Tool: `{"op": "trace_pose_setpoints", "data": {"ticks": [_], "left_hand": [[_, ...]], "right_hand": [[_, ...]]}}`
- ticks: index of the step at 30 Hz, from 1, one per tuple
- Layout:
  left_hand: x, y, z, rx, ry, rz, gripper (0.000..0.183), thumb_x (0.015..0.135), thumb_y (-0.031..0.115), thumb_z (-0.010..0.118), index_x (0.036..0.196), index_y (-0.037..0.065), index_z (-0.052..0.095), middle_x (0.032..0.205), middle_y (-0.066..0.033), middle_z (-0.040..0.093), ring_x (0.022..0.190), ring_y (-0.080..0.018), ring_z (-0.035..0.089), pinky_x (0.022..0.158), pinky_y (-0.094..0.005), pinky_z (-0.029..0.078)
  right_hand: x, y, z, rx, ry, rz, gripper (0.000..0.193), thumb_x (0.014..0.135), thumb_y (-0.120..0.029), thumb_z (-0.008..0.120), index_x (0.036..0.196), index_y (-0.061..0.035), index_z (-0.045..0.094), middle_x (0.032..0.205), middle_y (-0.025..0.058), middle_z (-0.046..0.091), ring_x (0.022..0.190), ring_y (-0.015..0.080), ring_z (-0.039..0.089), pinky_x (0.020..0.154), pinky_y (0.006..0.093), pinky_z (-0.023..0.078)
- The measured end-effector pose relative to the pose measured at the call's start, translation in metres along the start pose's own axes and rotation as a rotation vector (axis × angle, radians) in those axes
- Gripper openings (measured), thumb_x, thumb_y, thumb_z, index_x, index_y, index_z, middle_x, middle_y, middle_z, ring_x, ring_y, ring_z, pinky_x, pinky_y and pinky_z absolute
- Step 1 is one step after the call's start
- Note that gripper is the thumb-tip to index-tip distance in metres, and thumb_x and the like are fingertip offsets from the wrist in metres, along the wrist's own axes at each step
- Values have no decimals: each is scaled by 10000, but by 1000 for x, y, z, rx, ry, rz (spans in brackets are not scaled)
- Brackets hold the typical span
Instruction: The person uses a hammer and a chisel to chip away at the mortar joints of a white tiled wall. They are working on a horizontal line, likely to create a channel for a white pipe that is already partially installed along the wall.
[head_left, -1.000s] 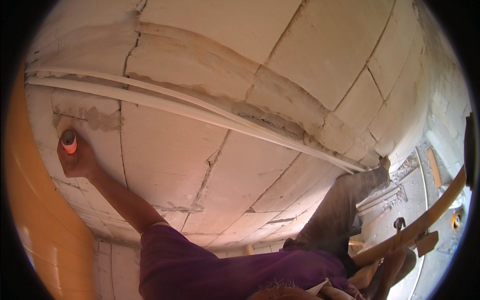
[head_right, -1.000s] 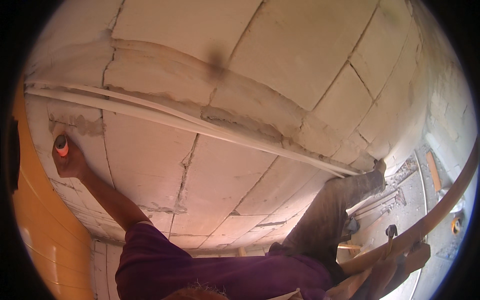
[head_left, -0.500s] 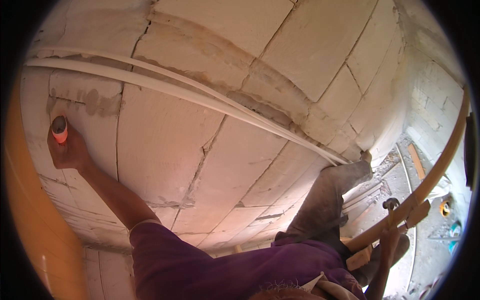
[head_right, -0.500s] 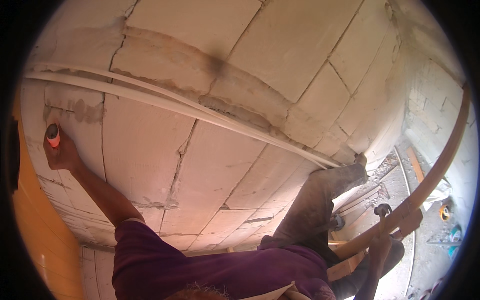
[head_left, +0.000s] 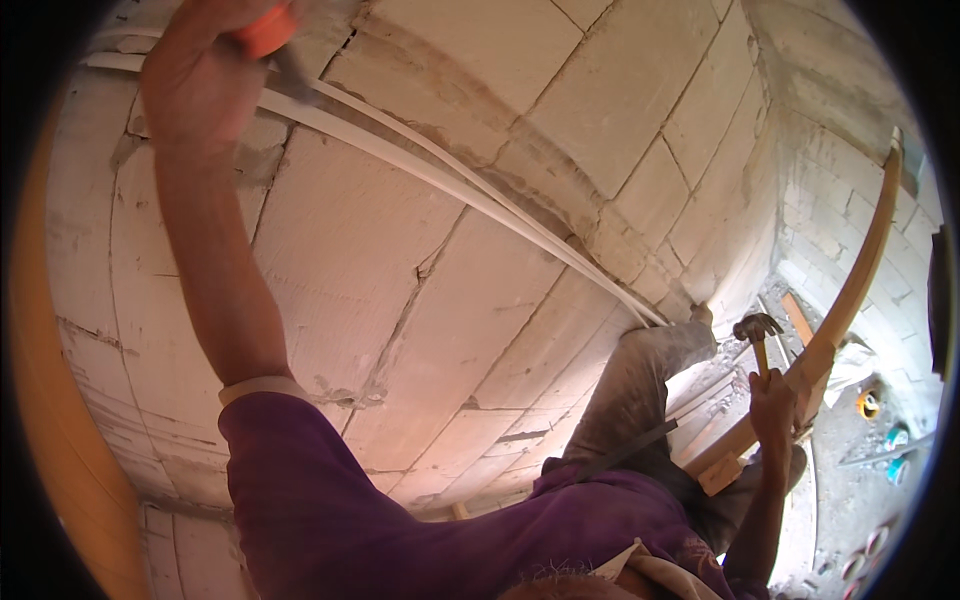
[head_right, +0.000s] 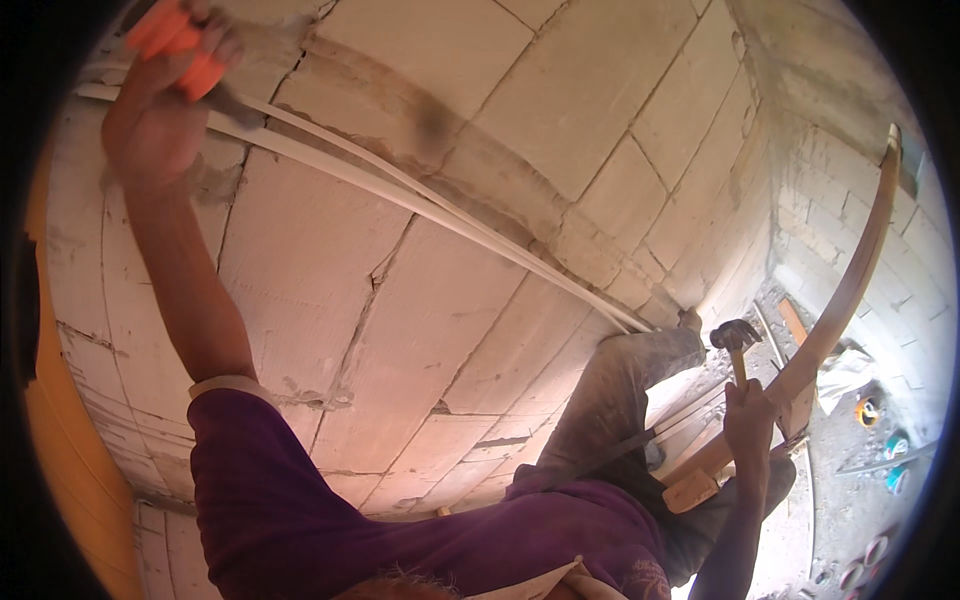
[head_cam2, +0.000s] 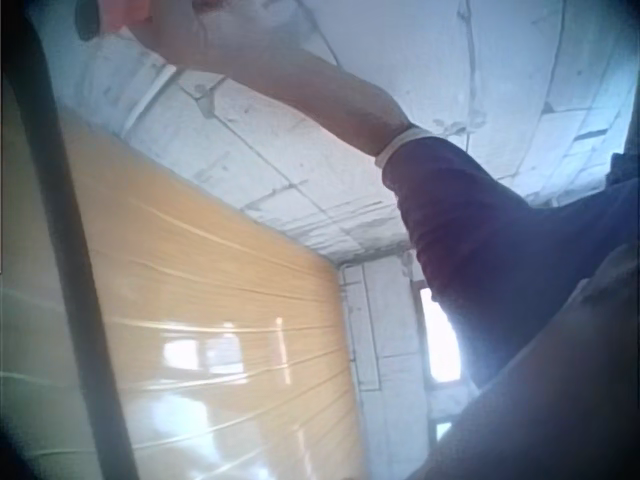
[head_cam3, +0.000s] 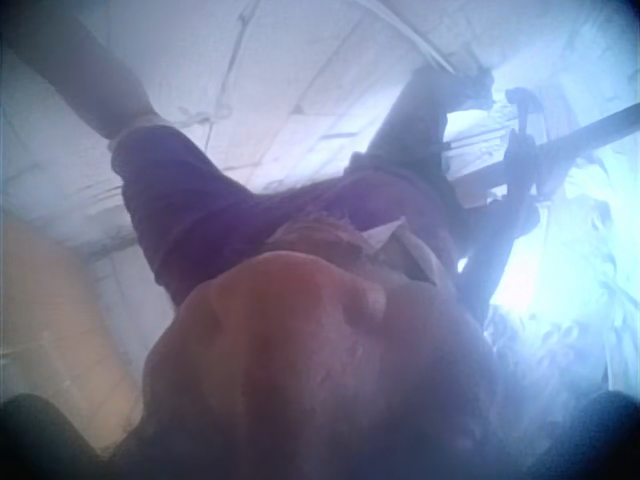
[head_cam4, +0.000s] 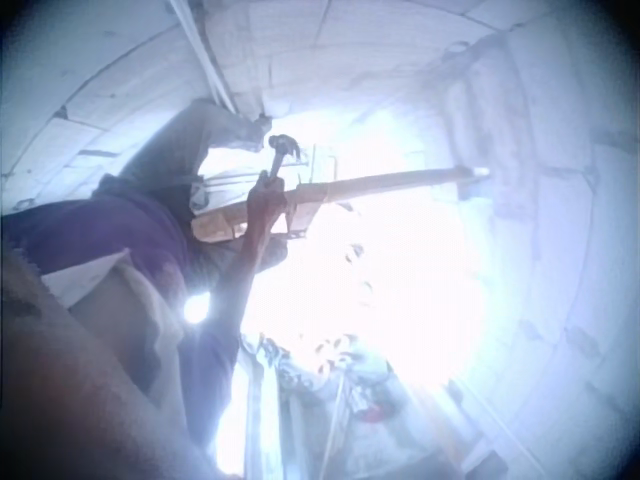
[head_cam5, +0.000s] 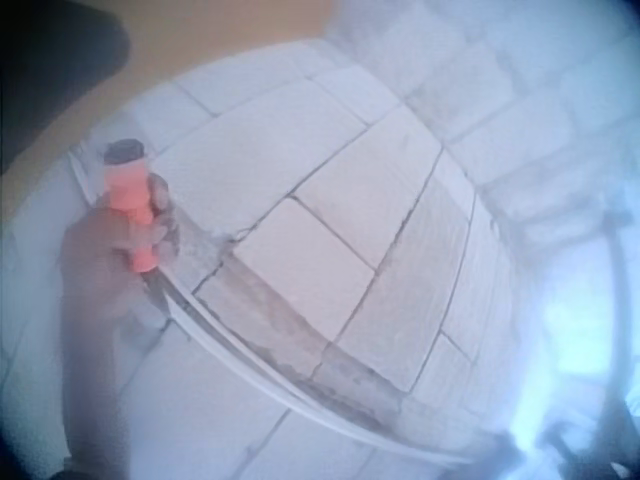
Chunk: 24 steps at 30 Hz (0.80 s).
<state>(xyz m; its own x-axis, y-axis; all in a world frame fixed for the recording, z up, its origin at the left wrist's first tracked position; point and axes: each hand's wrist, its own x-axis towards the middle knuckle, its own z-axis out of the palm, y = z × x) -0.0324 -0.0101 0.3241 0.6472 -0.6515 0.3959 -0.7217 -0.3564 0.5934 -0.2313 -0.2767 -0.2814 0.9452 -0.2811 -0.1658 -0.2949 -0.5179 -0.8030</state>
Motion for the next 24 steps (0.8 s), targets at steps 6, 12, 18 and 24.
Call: {"op": "trace_pose_setpoints", "data": {"ticks": [6, 12, 18, 24], "left_hand": [[7, -21, 19, 159, 181, 37, 246, 890, 89, 726, 1108, 26, 631, 1031, -100, 695, 910, -221, 701, 795, -373, 569], [14, -46, 3, 496, 327, -44, 131, 890, 72, 735, 983, 8, 668, 889, -80, 702, 788, -183, 706, 689, -306, 594], [11, -56, 2, 595, 435, -67, 119, 878, 63, 718, 955, -4, 657, 862, -68, 693, 736, -164, 690, 671, -297, 575], [-5, -63, 10, 693, 401, 131, 129, 864, 95, 701, 905, 1, 623, 817, -70, 673, 729, -166, 681, 686, -287, 555]], "right_hand": [[-16, -61, -32, 174, -105, 78, 300, 970, -238, 675, 878, 35, 592, 676, 210, 606, 622, 361, 599, 624, 489, 444], [-26, -104, -46, 226, 25, -2, 315, 960, -254, 685, 886, 37, 588, 687, 204, 611, 619, 361, 591, 608, 461, 443], [-15, -144, -57, 235, 101, -132, 311, 988, -272, 627, 930, 33, 609, 719, 192, 628, 631, 313, 602, 615, 448, 453], [18, -228, -98, 612, 75, -104, 345, 1001, -343, 634, 961, -1, 629, 670, 83, 584, 586, 159, 554, 551, 373, 436]]}}
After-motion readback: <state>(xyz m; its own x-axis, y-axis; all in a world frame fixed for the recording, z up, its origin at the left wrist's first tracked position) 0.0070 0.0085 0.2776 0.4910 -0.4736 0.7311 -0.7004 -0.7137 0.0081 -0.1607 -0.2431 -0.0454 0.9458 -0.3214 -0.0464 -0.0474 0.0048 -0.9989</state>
